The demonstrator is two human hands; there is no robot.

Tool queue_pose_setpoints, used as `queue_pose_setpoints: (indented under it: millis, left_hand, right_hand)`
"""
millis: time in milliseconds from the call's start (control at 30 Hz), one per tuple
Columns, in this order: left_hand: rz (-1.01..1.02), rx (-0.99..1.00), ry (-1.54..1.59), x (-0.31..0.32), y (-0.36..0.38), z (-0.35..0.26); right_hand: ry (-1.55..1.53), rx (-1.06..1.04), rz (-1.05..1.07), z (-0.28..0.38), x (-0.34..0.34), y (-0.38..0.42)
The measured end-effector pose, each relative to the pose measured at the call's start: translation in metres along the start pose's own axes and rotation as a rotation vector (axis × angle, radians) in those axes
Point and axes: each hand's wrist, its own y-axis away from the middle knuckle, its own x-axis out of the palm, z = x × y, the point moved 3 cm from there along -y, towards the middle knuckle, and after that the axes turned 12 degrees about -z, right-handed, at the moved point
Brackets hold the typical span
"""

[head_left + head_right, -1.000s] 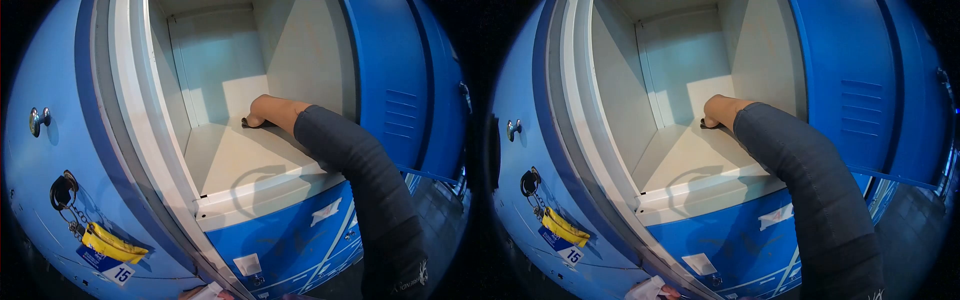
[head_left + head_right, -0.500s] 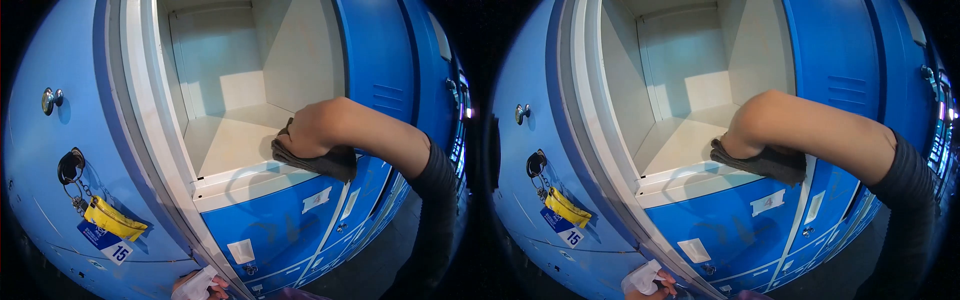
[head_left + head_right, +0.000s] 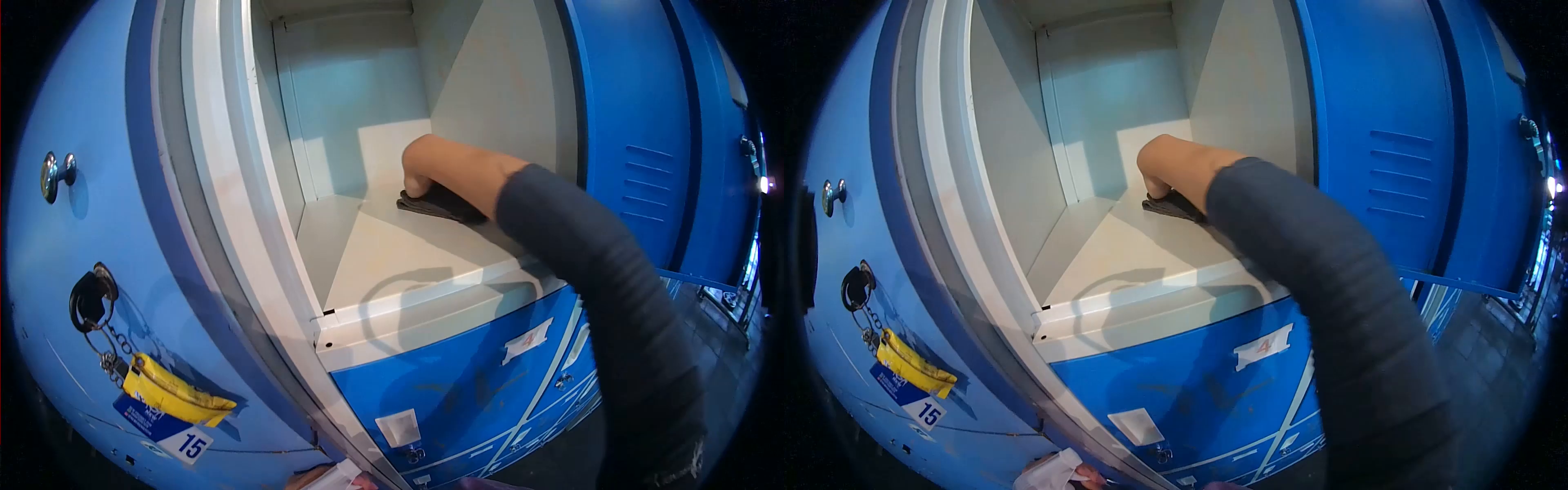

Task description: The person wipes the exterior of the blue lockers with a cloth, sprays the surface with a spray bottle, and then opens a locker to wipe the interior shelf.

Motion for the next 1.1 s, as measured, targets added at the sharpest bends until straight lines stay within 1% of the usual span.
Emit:
queue_pose_setpoints:
  millis: [33,67,167,200,267,367,400,500,600,633,733,800,900,933,967,1033,1100]
  left_hand:
    - [-0.002,0.022,0.023,-0.001,-0.001,0.002]
    - [-0.01,0.046,0.046,-0.002,-0.001,0.005]
    - [-0.027,0.039,0.032,-0.008,-0.001,0.012]
    - [-0.05,-0.092,0.125,-0.006,0.003,0.013]
    - [-0.031,-0.02,0.03,-0.009,0.003,0.016]
    - [-0.013,0.062,-0.087,-0.013,0.005,0.026]
    - [-0.017,0.064,-0.087,-0.013,0.005,0.026]
    - [-0.032,0.036,-0.042,-0.01,0.005,0.022]
    - [-0.029,0.019,-0.002,-0.009,0.007,0.019]
    - [-0.03,0.014,0.012,-0.009,0.007,0.018]
    - [-0.016,0.013,0.04,-0.008,0.008,0.017]
    - [0.001,0.011,0.054,-0.007,0.007,0.017]
    - [0.018,0.017,0.084,-0.003,0.003,0.014]
    - [0.022,0.016,0.098,-0.002,0.002,0.013]
    - [0.023,0.013,0.114,0.0,0.002,0.011]
    - [0.037,-0.001,0.154,-0.001,0.001,0.017]
    - [0.079,-0.079,0.224,-0.006,-0.002,0.032]
  right_hand:
    - [-0.04,0.036,0.008,-0.002,0.0,-0.017]
    - [0.014,0.155,0.133,-0.014,0.025,-0.081]
    - [-0.016,0.039,0.014,-0.003,-0.002,-0.047]
    - [-0.033,0.037,0.015,-0.005,0.0,-0.049]
    - [-0.059,0.036,0.03,-0.009,0.003,-0.062]
    - [-0.061,0.042,-0.055,-0.014,0.011,-0.075]
    - [-0.138,0.064,-0.017,-0.021,0.018,-0.078]
    - [-0.21,0.142,-0.082,-0.028,0.03,-0.087]
    - [-0.202,0.165,-0.119,-0.028,0.034,-0.081]
    - [-0.168,0.138,-0.116,-0.025,0.033,-0.077]
    - [-0.067,0.07,-0.101,-0.014,0.026,-0.061]
    - [-0.006,0.047,-0.076,-0.002,0.017,-0.031]
    - [-0.01,-0.014,-0.097,0.007,0.015,0.0]
    - [0.001,-0.066,-0.052,0.011,0.016,0.006]
    - [0.043,-0.117,0.013,0.012,0.013,0.025]
    - [0.129,-0.21,0.134,0.013,-0.004,0.09]
    - [0.084,-0.241,0.094,0.01,-0.006,0.137]
